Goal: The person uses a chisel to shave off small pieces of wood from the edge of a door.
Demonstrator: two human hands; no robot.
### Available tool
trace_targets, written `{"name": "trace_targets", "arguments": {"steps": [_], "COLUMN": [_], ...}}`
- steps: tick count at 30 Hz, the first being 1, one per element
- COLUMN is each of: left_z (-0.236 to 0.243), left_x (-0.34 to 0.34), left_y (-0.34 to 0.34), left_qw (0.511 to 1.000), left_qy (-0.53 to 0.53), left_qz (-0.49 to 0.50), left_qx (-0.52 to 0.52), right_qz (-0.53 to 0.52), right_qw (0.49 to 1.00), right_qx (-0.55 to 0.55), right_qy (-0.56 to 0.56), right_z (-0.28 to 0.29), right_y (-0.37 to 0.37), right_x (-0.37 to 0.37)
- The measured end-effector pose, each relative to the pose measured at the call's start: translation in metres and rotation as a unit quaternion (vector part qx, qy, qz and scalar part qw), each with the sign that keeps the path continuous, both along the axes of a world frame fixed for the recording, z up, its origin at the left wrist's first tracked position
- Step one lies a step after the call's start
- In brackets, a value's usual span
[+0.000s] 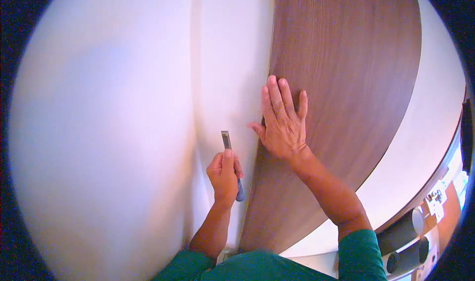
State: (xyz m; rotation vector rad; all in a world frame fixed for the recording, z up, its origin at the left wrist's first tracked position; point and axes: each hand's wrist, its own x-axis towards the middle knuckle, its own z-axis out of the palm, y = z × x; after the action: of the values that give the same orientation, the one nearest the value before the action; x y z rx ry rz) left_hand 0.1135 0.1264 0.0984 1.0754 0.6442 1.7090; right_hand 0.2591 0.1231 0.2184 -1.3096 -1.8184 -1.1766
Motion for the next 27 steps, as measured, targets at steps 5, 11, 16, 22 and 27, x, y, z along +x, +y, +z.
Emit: {"name": "trace_targets", "arguments": {"steps": [5, 11, 16, 22, 27], "left_z": [-0.003, 0.015, 0.009, 0.010, 0.001], "left_x": [-0.007, -0.018, -0.019, -0.002, -0.020], "left_y": [0.002, -0.013, -0.011, -0.007, -0.006], "left_qw": [0.999, 1.000, 1.000, 1.000, 1.000], "left_qy": [-0.025, -0.007, -0.014, -0.026, 0.008], "left_qz": [-0.021, 0.002, -0.010, -0.012, 0.025], "left_qx": [0.002, -0.010, -0.021, 0.011, 0.002], "right_qz": [0.003, -0.012, -0.029, -0.035, 0.003], "right_qw": [0.998, 0.994, 0.988, 0.969, 0.978], "right_qx": [0.057, 0.103, 0.146, 0.227, 0.177], "right_qy": [-0.011, -0.030, -0.037, -0.091, -0.113], "right_z": [0.046, 0.110, 0.165, 0.175, 0.179], "right_y": [0.006, -0.005, 0.000, 0.010, 0.007], "right_x": [-0.006, -0.013, -0.008, 0.012, 0.000]}}
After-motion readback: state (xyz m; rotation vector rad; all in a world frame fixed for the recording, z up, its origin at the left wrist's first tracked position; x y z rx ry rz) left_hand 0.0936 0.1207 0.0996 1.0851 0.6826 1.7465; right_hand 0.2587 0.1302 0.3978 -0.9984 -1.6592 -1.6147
